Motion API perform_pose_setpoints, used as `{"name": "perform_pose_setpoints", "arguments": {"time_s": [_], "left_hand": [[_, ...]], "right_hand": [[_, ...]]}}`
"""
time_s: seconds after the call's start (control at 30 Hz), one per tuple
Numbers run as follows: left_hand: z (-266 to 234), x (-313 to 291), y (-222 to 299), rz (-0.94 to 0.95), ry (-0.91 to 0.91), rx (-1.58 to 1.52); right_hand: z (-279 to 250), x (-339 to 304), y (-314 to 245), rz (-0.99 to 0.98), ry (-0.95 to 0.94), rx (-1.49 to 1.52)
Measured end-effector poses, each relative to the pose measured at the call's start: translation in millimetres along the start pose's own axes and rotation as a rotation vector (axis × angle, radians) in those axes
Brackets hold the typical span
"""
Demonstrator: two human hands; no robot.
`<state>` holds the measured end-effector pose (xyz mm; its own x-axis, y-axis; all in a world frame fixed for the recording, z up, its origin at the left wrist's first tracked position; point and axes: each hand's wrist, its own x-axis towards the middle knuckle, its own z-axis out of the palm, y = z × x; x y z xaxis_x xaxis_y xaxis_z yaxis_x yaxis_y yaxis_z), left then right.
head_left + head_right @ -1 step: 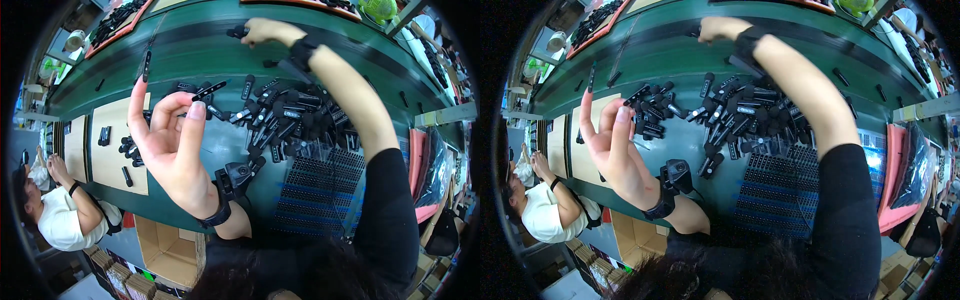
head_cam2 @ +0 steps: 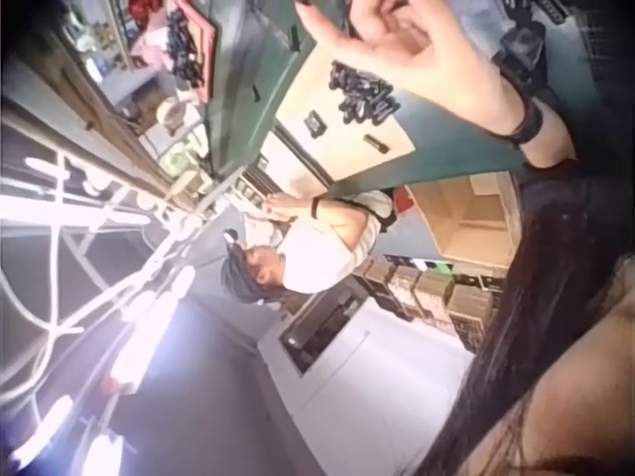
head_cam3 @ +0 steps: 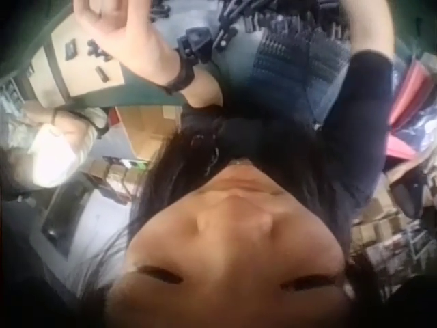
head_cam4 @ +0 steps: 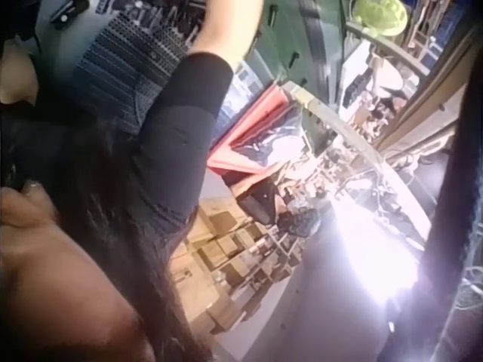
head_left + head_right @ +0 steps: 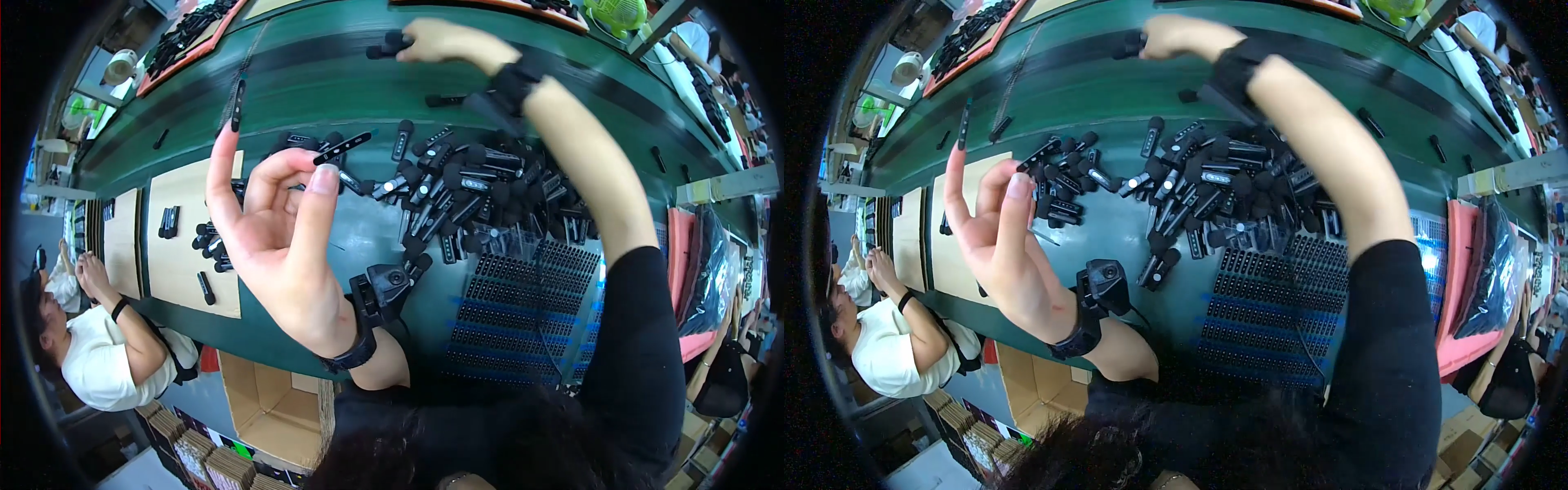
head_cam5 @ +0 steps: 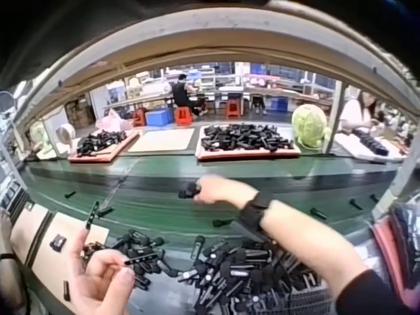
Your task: The person peels a sticker from a sheet, presses it onto a microphone, and then places the microphone onto the conveyor belt.
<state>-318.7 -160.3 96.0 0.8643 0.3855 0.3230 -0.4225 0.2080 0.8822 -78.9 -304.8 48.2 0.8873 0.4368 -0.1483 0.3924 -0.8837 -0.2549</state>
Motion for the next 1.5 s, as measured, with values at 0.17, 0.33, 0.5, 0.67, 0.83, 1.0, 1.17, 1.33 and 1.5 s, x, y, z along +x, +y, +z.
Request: {"name": "perform_pose_setpoints", "arguments": {"time_s": [0.17, 0.33, 0.5, 0.67, 0.83, 1.0, 1.17, 1.33, 1.5], "left_hand": [[14, -13, 5, 0.011, -0.13, 0.049], [34, -26, 3, -0.084, -0.192, 0.023], [52, -40, 2, -0.134, -0.337, -0.113], [64, -47, -6, -0.189, -0.389, -0.114], [66, -46, -11, -0.2, -0.411, -0.084], [65, -45, -13, -0.201, -0.434, -0.062], [63, -45, -17, -0.173, -0.47, 0.023], [64, -47, -20, -0.141, -0.506, 0.107], [64, -48, -23, -0.107, -0.542, 0.193]], "right_hand": [[-58, -148, -18, -0.211, 0.378, 0.394], [-15, -230, -21, -0.281, 0.516, 0.834], [17, -267, -29, -0.21, 0.742, 1.083], [20, -281, -28, -0.214, 0.869, 0.839], [15, -285, -27, -0.333, 0.874, 0.627], [9, -283, -24, -0.45, 0.901, 0.507], [10, -289, -33, -0.311, 0.877, 0.544], [6, -291, -35, -0.298, 0.868, 0.444], [9, -290, -37, -0.278, 0.889, 0.428]]}}
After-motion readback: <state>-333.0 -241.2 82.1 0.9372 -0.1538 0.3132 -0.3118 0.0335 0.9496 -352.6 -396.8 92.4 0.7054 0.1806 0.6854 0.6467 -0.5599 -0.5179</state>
